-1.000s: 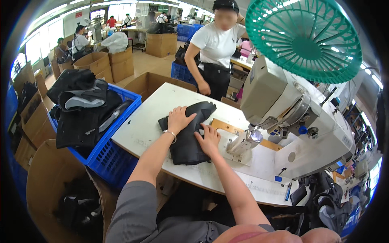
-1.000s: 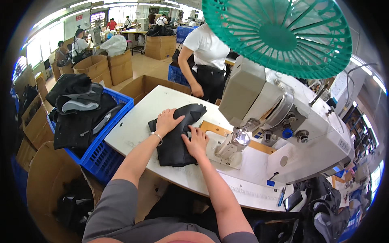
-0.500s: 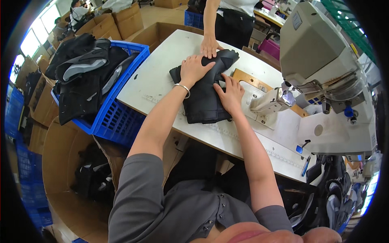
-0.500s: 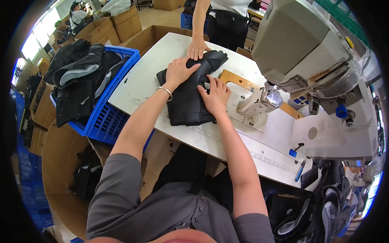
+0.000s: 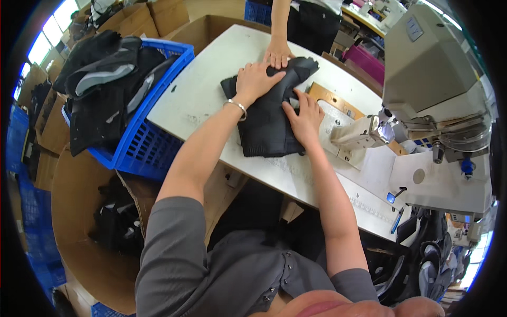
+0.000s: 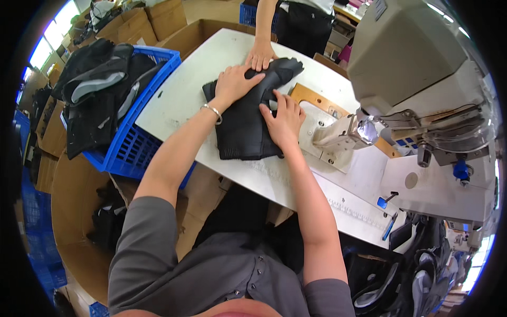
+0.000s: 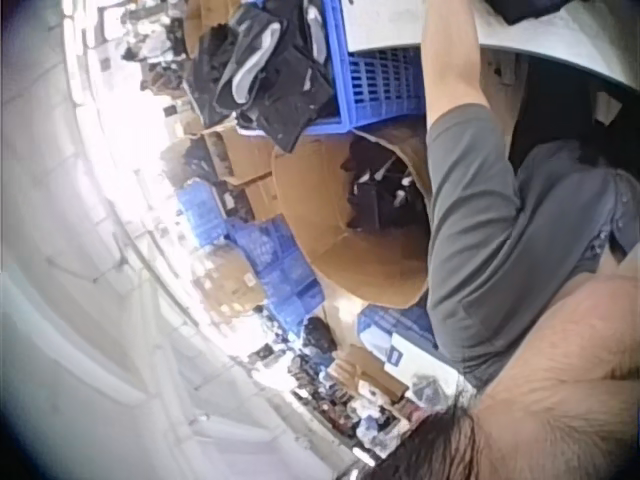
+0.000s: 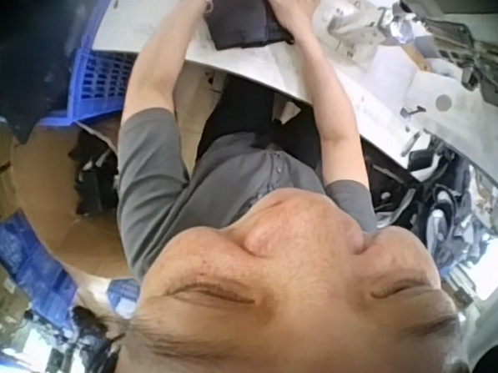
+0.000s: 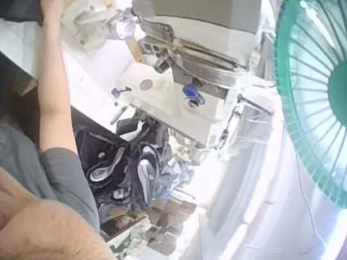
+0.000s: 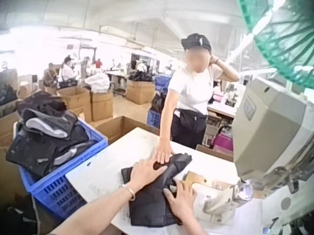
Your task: The person stitches a boot upper using a sewing machine, rotating and guiding the material along the needle. Afterwards, the person flattens, folds, and aligns the boot components on the table by hand.
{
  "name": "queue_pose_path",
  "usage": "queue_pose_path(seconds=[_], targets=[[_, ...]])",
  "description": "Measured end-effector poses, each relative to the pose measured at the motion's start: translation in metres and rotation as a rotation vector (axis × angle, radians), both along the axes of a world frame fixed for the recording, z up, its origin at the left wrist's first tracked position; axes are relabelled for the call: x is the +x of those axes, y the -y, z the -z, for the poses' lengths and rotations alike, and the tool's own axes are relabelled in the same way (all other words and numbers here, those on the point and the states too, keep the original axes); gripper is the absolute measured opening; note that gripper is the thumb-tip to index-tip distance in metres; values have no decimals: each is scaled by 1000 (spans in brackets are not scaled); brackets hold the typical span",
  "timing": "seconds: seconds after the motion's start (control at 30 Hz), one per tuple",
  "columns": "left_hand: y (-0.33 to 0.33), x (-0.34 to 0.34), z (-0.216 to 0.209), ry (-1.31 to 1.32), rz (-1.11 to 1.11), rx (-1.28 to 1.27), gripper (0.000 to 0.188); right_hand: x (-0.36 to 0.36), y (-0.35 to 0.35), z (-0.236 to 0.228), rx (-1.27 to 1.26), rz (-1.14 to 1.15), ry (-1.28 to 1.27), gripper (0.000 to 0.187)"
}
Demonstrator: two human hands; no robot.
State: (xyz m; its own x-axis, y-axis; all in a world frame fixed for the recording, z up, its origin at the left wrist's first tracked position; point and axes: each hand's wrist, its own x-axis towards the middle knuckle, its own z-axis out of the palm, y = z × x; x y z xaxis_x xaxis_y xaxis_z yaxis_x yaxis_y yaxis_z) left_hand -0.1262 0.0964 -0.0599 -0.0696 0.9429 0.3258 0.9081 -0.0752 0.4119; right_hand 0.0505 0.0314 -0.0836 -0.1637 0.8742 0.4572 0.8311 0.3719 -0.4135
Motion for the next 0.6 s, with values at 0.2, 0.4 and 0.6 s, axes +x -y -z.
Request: queue_pose_path(seconds=[0.2, 0.4, 0.6], targets=[[-1, -1, 6, 3, -8, 72, 66, 0, 0, 0, -27, 3, -7, 56], [-2, -1, 6, -2, -21, 24, 67, 0, -2, 3, -40, 9, -23, 56], [-1, 0, 6, 26, -9, 43, 66, 1, -1, 3, -27, 10, -26, 57]])
